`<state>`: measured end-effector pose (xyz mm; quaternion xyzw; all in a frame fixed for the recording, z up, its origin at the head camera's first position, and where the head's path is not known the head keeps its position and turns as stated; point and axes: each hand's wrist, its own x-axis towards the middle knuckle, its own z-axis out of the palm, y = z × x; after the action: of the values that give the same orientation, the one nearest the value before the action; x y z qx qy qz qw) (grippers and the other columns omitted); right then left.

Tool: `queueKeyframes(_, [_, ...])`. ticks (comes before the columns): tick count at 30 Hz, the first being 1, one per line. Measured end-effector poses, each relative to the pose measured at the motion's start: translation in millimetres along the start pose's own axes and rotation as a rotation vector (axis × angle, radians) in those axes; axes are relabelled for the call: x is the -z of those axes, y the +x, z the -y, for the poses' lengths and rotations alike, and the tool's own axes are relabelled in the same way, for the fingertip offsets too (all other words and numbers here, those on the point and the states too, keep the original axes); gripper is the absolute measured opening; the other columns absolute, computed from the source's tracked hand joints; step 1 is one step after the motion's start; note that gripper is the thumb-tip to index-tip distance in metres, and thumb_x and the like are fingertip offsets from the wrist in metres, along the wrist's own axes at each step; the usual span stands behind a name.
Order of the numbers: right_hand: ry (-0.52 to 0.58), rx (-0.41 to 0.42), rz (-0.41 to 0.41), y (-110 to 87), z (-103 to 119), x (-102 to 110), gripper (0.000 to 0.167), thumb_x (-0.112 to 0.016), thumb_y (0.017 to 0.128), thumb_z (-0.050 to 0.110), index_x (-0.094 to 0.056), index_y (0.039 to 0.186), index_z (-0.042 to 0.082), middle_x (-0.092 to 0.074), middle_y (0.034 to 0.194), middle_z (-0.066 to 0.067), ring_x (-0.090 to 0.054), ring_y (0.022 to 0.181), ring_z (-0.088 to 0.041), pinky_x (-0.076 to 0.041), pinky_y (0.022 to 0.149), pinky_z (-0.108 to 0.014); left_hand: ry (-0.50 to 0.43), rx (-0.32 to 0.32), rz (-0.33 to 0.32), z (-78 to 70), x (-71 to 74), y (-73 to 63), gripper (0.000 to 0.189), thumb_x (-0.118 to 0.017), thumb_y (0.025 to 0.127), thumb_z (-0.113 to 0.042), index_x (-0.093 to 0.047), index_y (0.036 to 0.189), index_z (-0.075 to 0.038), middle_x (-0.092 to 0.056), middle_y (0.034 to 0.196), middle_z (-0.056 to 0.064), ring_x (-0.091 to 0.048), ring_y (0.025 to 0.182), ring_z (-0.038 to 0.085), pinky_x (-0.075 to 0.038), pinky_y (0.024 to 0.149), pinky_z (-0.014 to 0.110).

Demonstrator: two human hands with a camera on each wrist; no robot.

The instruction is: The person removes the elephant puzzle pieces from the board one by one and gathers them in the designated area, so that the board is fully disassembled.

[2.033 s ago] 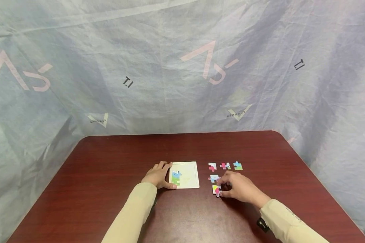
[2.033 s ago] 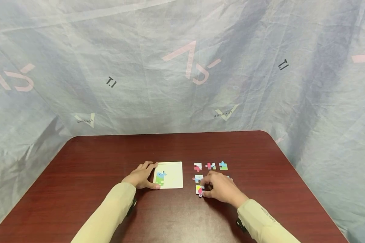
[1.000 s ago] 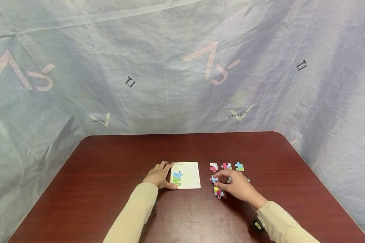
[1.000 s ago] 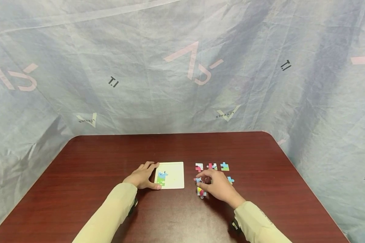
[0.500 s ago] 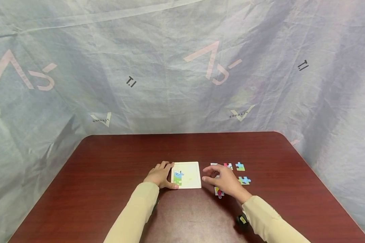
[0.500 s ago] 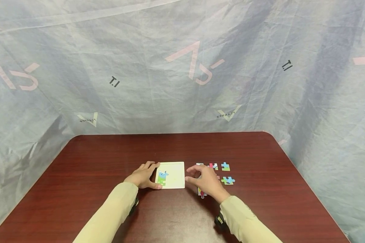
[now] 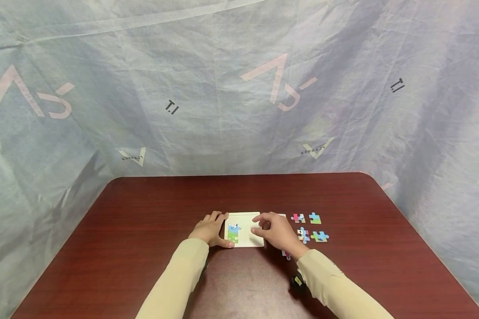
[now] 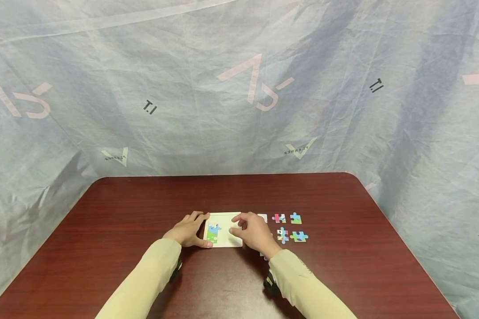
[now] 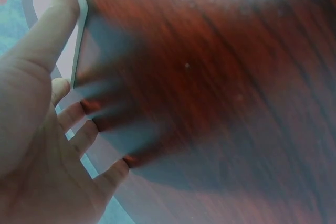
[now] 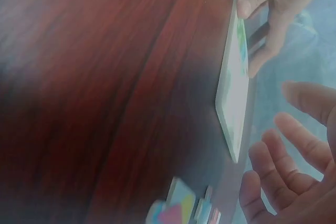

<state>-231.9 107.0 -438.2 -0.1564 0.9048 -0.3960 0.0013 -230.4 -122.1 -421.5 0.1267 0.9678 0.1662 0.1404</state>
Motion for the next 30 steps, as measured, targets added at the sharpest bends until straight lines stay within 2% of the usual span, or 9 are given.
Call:
queueKeyframes(10, [-0.062,0.038,0.041,16.8,17,-19,0.022,-0.082,0.086,0.017,-0.077,0.105,0.008,-0.066,0.090,-0.006,-0.062,0.078,-0.017,-0.051,0.066,-0.034,-0.013,-0.005,-0.010,-2.0,2.1,-3.7,0.092,-0.085,0.083,-0.041,-0.040,0.154,-0.004,-0.039,0.153,0.020,-0.039,0.140,0.041,-0.036,0.111,0.058])
queueKeyframes(16, [-0.166,0.036,0.092,23.6,24,-26,0.027,-0.083,0.085,0.020,-0.077,0.109,0.009,-0.067,0.095,-0.008,-0.065,0.081,-0.021,-0.051,0.063,-0.036,-0.022,-0.011,-0.012,-2.1,0.3,-2.5,0.092,-0.085,0.083,-0.042,-0.040,0.154,-0.004,-0.040,0.152,0.019,-0.040,0.139,0.039,-0.037,0.111,0.058])
queueKeyframes(25, [-0.327,0.023,0.145,31.4,33,-33,0.031,-0.087,0.080,0.024,-0.079,0.107,0.013,-0.062,0.089,-0.004,-0.062,0.079,-0.019,-0.051,0.062,-0.038,-0.016,-0.009,-0.023,-2.2,-0.8,-3.1,0.092,-0.086,0.082,-0.041,-0.041,0.154,-0.005,-0.041,0.151,0.019,-0.040,0.139,0.039,-0.036,0.111,0.058])
queueKeyframes(30, [-0.354,0.003,0.145,34.8,35,-37,0.029,-0.089,0.078,0.025,-0.079,0.104,0.016,-0.059,0.087,-0.001,-0.060,0.078,-0.018,-0.051,0.062,-0.038,-0.016,-0.003,-0.022,0.2,-0.9,-1.3,0.093,-0.086,0.082,-0.042,-0.041,0.154,-0.005,-0.041,0.151,0.018,-0.040,0.139,0.038,-0.036,0.111,0.057])
